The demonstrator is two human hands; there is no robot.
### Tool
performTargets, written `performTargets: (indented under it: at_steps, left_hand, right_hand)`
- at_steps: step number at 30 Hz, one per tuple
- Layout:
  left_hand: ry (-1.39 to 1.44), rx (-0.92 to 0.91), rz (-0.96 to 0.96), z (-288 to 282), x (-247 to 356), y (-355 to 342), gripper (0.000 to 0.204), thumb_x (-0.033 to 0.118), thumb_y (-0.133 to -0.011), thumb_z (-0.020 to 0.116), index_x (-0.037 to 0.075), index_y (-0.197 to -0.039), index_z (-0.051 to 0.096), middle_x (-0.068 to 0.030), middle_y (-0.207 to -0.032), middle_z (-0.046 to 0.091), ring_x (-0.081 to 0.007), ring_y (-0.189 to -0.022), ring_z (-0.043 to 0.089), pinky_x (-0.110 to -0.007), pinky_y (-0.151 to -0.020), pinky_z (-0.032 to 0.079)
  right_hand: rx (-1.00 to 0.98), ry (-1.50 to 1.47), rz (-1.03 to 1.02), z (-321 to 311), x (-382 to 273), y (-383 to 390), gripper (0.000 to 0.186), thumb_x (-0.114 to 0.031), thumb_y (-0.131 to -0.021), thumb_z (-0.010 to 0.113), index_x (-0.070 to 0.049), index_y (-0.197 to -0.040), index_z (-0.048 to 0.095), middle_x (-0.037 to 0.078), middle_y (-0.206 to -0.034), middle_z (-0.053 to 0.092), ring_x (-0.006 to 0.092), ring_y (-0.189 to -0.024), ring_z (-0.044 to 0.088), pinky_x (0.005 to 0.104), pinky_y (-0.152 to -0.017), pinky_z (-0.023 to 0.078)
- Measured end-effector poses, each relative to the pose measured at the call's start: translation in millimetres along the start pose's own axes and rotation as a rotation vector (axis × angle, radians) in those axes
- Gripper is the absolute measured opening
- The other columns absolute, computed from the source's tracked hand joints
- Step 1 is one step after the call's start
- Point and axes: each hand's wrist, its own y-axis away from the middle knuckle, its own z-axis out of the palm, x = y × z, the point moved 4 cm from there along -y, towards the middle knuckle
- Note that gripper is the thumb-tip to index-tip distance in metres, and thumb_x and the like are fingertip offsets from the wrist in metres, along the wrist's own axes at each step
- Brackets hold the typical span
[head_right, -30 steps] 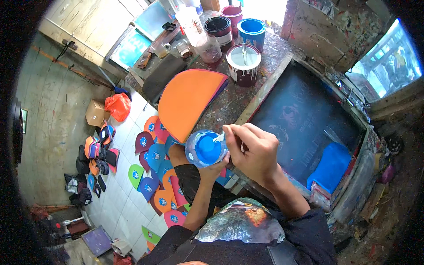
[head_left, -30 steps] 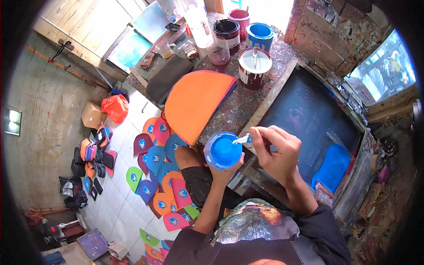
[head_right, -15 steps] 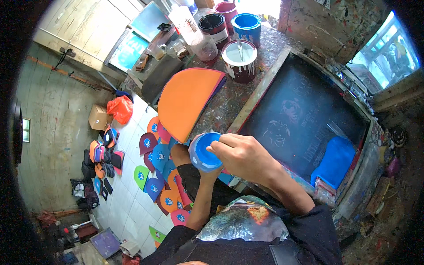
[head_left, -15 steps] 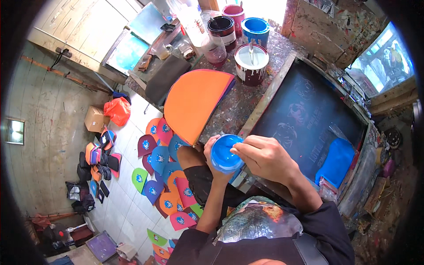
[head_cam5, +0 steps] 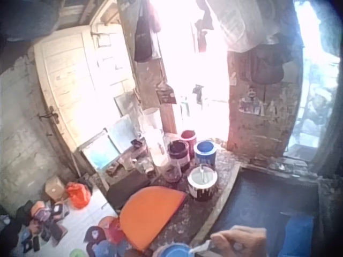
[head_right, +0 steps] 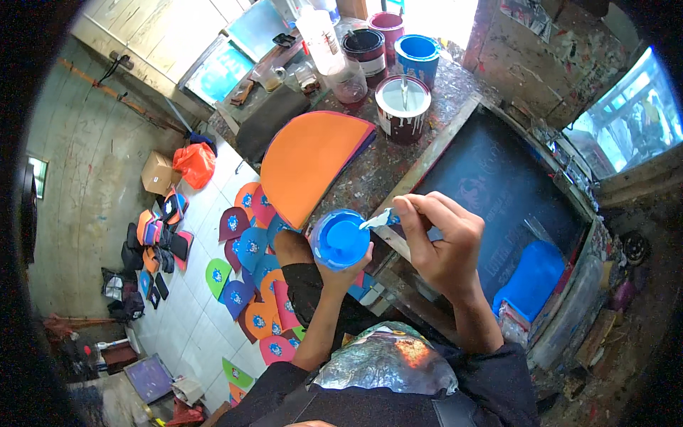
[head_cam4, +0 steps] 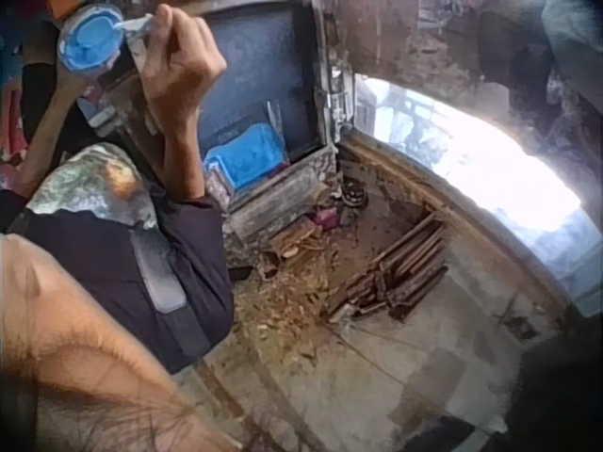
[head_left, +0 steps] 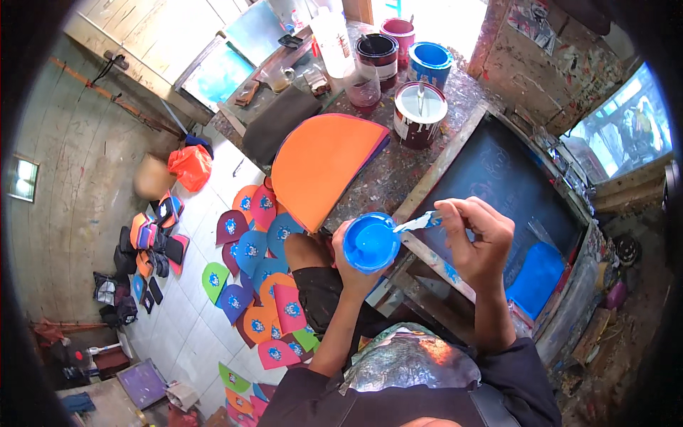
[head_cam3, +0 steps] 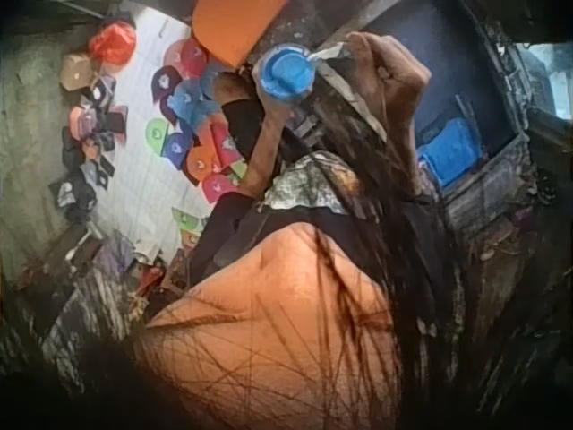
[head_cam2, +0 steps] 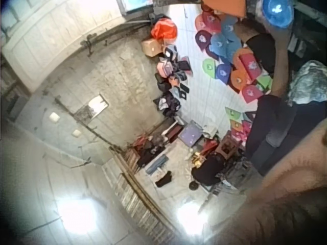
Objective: The person mixes white paint into a container of blue paint using a plastic spoon.
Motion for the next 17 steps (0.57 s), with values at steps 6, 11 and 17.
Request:
performTargets:
  at_steps: [6, 11, 17]
  left_hand:
    - [0.191, -0.03, -0.16, 5.0, -8.8, 0.0, 0.104, 0.023, -0.064, 0.102, 0.002, -0.146, 0.042, -0.0159, -0.14, 0.054, -0.0287, -0.13, 0.057, -0.043, -0.113, 0.046]
    - [0.055, 0.023, -0.09, -1.1, 1.5, -24.6, 0.091, 0.021, -0.067, 0.099, 0.001, -0.139, 0.047, -0.0145, -0.128, 0.064, -0.0265, -0.117, 0.067, -0.04, -0.102, 0.053]
    - [0.123, -0.036, -0.05, 14.5, -0.5, -68.5, 0.082, 0.012, -0.07, 0.097, 0.0, -0.137, 0.05, -0.0164, -0.129, 0.065, -0.0267, -0.118, 0.067, -0.039, -0.101, 0.054]
  right_hand:
    - [-0.261, 0.049, -0.105, 16.4, 6.8, -21.4, 0.016, -0.014, -0.096, 0.077, 0.0, -0.103, 0.079, 0.015, -0.091, 0.075, 0.0243, -0.075, 0.072, 0.0345, -0.07, 0.057]
    - [-0.066, 0.262, 0.121, 7.5, 138.3, -99.4, 0.054, -0.033, -0.088, 0.084, 0.0, -0.127, 0.069, 0.017, -0.113, 0.075, 0.0258, -0.103, 0.073, 0.0376, -0.089, 0.058]
    - [0.028, 0.343, 0.207, -5.7, 291.7, -209.3, 0.076, -0.021, -0.082, 0.078, 0.002, -0.148, 0.051, 0.024, -0.136, 0.065, 0.032, -0.124, 0.066, 0.0422, -0.104, 0.054]
